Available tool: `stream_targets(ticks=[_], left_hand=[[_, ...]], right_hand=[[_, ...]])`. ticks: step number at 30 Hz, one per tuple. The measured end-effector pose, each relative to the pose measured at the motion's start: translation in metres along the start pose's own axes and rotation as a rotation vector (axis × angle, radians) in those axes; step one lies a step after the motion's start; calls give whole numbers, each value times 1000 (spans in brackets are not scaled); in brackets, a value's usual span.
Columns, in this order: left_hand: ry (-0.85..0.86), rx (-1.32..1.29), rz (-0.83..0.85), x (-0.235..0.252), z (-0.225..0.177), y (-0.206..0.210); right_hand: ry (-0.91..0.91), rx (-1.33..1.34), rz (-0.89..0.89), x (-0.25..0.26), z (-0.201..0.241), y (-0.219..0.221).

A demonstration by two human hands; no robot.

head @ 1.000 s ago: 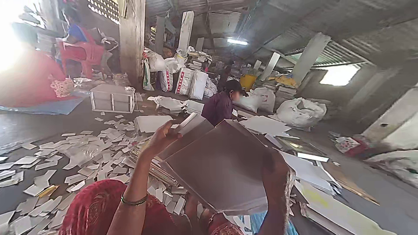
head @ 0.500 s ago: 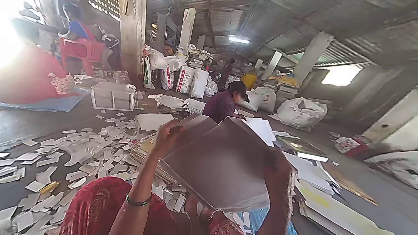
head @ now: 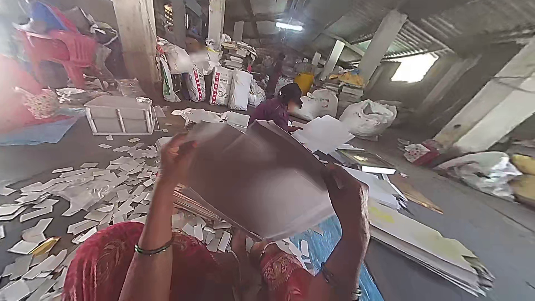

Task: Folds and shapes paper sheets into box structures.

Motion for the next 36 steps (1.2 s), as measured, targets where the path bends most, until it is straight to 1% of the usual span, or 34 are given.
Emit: stream_targets(ticks=[3, 6, 9, 13, 15, 18, 21, 24, 28, 30, 32, 34, 36], left_hand=[[-87, -97, 16, 0, -3, -11], [-131, -126, -39, 0, 0, -12], [-134, -122, -78, 2, 5, -8], [-133, -115, -43, -1, 2, -4], [-94, -94, -10, -3, -4, 2], [21, 7, 37, -9, -28, 18], [197, 116, 47, -20, -56, 40], [305, 170, 68, -36, -78, 59], [470, 104, 102, -59, -101, 78], [542, 79, 119, -68, -108, 84], [586, 70, 133, -71, -115, 86], [583, 94, 168, -69, -121, 84], [526, 171, 229, -62, -123, 77]], right_hand=[[-2, -13, -13, -4, -8, -1], [6, -59, -62, -3, -1, 1], [-24, -94, -110, -1, 2, 2], [-8, -135, -143, 0, 3, 1], [-5, -144, -110, 2, 6, 4], [-66, -140, -94, 11, 25, 8], [-160, -109, -126, 21, 62, 7], [-310, -127, -165, 29, 105, -3], [-416, -228, -141, 36, 142, -25], [-454, -223, -141, 37, 148, -35], [-471, -149, -154, 36, 147, -43], [-478, -76, -184, 34, 142, -48], [-469, -43, -215, 31, 132, -52]])
Point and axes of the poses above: each hand's wrist, its own x-axis towards the middle knuckle, its own y-axis out of the palm, z = x × y, the point moved 3 cm from there along x, towards the middle knuckle, and after that the axes turned 14 degrees about -y, right-handed, at the moved point
